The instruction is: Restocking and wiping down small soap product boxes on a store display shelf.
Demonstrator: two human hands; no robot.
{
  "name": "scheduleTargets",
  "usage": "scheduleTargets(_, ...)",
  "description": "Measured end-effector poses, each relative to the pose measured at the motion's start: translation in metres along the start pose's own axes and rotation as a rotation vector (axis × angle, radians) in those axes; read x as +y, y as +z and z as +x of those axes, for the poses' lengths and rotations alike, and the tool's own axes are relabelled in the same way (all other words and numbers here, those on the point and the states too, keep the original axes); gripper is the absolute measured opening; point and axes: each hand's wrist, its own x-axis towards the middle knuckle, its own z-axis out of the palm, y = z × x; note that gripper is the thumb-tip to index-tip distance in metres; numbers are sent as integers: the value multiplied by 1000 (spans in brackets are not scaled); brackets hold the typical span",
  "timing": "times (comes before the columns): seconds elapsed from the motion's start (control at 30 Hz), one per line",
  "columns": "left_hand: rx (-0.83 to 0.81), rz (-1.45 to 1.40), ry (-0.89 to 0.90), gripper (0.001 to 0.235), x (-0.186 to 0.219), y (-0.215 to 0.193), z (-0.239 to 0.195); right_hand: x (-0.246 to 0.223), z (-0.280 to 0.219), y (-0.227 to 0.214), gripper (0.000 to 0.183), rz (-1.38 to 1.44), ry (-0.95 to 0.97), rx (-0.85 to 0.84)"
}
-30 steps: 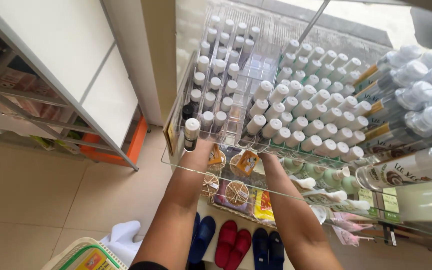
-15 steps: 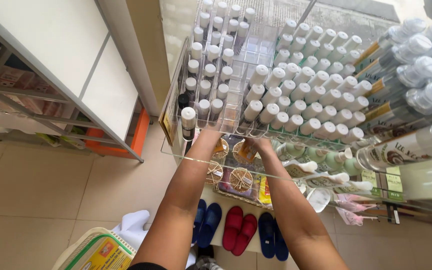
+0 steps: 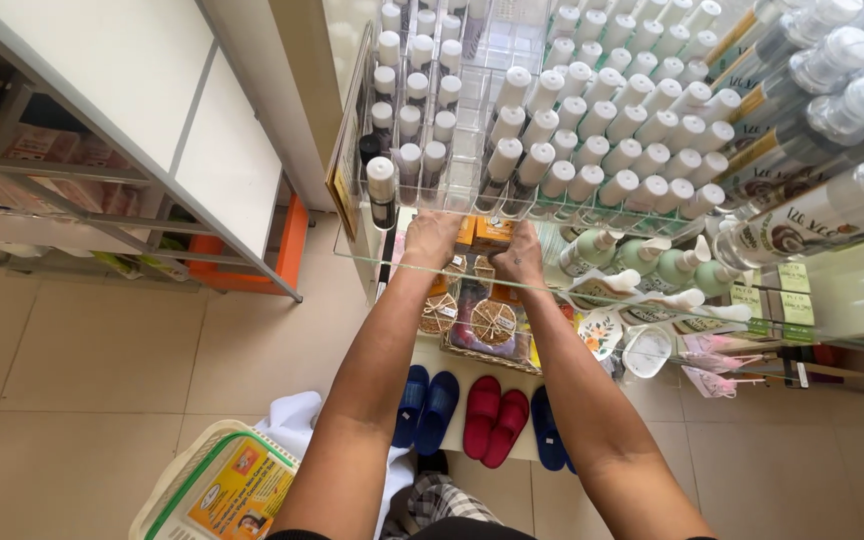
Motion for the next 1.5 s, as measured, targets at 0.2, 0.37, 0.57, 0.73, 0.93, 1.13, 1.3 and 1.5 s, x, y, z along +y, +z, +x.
scheduleTargets(0.2,88,54,37,64,10,-10,-32,-49,-27,-32,76,106,-12,-8)
scheduleTargets(0.37,23,51,-12,68,17,-28,-42,-62,-37,-45,79,94,-22,-34)
scheduleTargets(0.57,-105,25,-25,75,18,-37,-45,-61,-46,-54,78,153,-51,-88)
scheduleTargets(0.73,-125,60,-39,77,19,-40,-48,-67,-54,-63,77,185,-64,-117)
scheduleTargets(0.93,-47,85,-14,79,14,-27,-54,-68,-58,-64,77,221,-65,-136)
scheduleTargets(1.13,-96,96,-40,104,14,-32,-58,-65,-62,-62,92,163,-76,-125)
scheduleTargets(1.3,-33,133,-24,125,10,-27,-65,-73,-76,-64,110,81,-240,45)
scheduleTargets(1.5,171,30,-15,130,25,-20,-104,-78,-126,-57,98,-116,-229,175)
